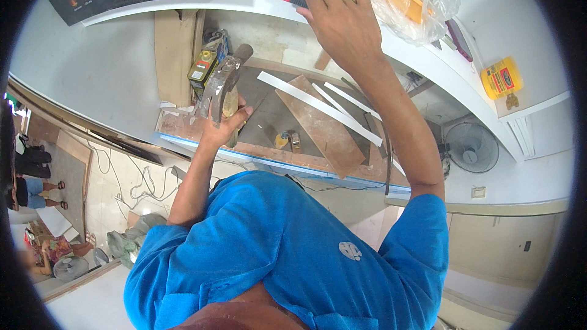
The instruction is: The person assembles a white shelf unit by hand, using a hammer and a screwdriver to secure trim pieces and fasteners. They repeatedly position and tap trim into place and drive screws into the shelf structure.
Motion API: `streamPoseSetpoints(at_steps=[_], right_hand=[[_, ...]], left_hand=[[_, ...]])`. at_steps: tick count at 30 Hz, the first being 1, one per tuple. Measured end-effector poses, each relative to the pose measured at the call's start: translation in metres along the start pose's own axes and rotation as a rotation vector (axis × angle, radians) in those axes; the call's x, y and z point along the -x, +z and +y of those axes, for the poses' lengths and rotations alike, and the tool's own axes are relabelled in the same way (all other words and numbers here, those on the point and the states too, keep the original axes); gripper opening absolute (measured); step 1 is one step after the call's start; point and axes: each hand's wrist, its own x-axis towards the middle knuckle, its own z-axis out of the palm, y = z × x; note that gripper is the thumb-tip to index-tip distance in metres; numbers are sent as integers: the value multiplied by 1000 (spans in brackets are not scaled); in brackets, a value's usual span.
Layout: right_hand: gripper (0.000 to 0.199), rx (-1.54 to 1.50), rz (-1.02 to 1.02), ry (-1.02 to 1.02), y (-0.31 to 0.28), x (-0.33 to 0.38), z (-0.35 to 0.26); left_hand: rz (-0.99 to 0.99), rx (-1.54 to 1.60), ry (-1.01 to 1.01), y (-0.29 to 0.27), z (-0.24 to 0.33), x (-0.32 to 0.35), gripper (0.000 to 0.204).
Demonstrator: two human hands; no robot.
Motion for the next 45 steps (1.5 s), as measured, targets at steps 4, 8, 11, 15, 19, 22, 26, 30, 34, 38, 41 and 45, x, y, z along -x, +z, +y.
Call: streamPoseSetpoints(at_steps=[4, 8, 11, 15, 19, 22, 26, 30, 34, 38, 41, 45], right_hand=[[36, 14, -12, 0, 1, -1, 1], [36, 45, -16, -19, 0, -2, 4], [36, 45, -16, -30, -1, -4, 5], [36, 44, -16, -36, -1, -3, 6], [36, 41, -15, -39, 0, -3, 7], [36, 43, -17, -40, 0, -3, 6], [36, 37, -17, -36, 1, -3, 5], [36, 39, 5, -39, 4, -1, 6], [36, 25, -1, -35, 1, -2, 6], [35, 27, 14, -42, 3, -2, 7], [35, 16, 12, -40, 2, -3, 7], [34, 1, 7, -30, -2, -4, 6]], left_hand=[[22, 50, -143, -2, 0, 4, 25], [11, 27, -163, -4, -3, 5, 25], [17, 49, -171, -4, -5, 7, 25], [0, 46, -59, -2, -5, 7, 26], [-6, -15, -75, -3, -11, 7, 26], [-11, -30, -110, -3, -11, 7, 26], [-15, -30, -82, -2, -12, 7, 26], [-23, -32, -76, -2, -12, 8, 25], [-24, -52, -94, -2, -8, 8, 24], [-21, -45, -114, -2, -8, 9, 25], [-19, -26, -117, -2, -8, 9, 26], [-24, -1, -120, -2, -10, 8, 27]])
